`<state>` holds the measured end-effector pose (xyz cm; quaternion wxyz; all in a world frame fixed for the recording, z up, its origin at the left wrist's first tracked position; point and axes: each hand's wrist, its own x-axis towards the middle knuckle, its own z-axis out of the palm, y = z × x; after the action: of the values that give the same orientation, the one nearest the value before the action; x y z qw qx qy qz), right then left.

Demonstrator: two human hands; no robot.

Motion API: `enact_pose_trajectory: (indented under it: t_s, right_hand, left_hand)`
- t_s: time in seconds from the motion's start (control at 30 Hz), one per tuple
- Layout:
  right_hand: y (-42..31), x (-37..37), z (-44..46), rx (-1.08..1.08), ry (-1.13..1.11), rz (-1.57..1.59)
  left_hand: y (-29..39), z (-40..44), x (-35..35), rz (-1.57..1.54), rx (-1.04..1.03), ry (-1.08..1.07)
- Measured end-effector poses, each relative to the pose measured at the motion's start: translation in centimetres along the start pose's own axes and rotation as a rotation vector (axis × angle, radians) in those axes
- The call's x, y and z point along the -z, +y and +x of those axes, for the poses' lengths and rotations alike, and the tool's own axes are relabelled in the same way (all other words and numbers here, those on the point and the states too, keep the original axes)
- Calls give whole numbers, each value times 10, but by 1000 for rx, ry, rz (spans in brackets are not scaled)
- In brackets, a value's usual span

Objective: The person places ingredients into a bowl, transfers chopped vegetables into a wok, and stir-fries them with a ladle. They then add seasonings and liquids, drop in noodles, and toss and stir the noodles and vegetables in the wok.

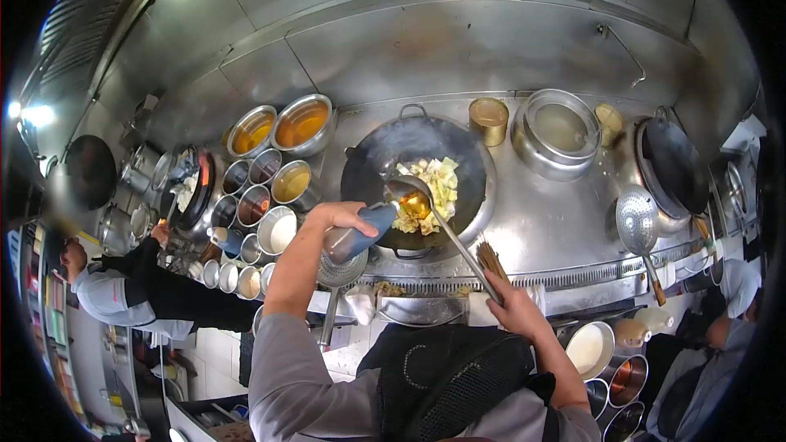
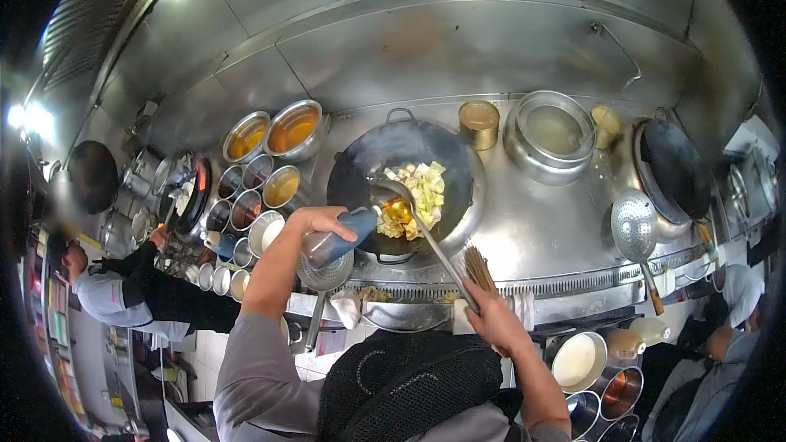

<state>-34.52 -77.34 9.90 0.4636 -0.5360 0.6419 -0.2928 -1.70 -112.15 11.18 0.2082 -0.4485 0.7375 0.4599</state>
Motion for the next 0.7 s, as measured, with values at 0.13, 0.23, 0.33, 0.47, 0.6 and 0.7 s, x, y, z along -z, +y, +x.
enact_pose_trajectory:
  t_s: [0.13, 0.23, 0.33, 0.47, 0.6, 0.7]
  right_hand:
    - [26, -1, 19, 263, 273, -540]
    - [26, 3, 22, 447, 303, -358]
    - [-16, 11, 8, -25, 41, -26]
    - [-20, -2, 10, -142, -44, 329]
    - [-24, -15, 14, -131, -42, 430]
    - [-22, -19, 14, -167, -15, 401]
  left_hand:
    - [-3, -8, 2, -180, -18, 54]
    - [6, -11, 12, -248, 14, 2]
    - [9, 0, 21, -121, 6, -34]
    - [10, 14, 32, 81, 17, -54]
    - [2, 17, 38, 158, -14, -8]
    - [-10, 5, 38, 59, -102, 0]
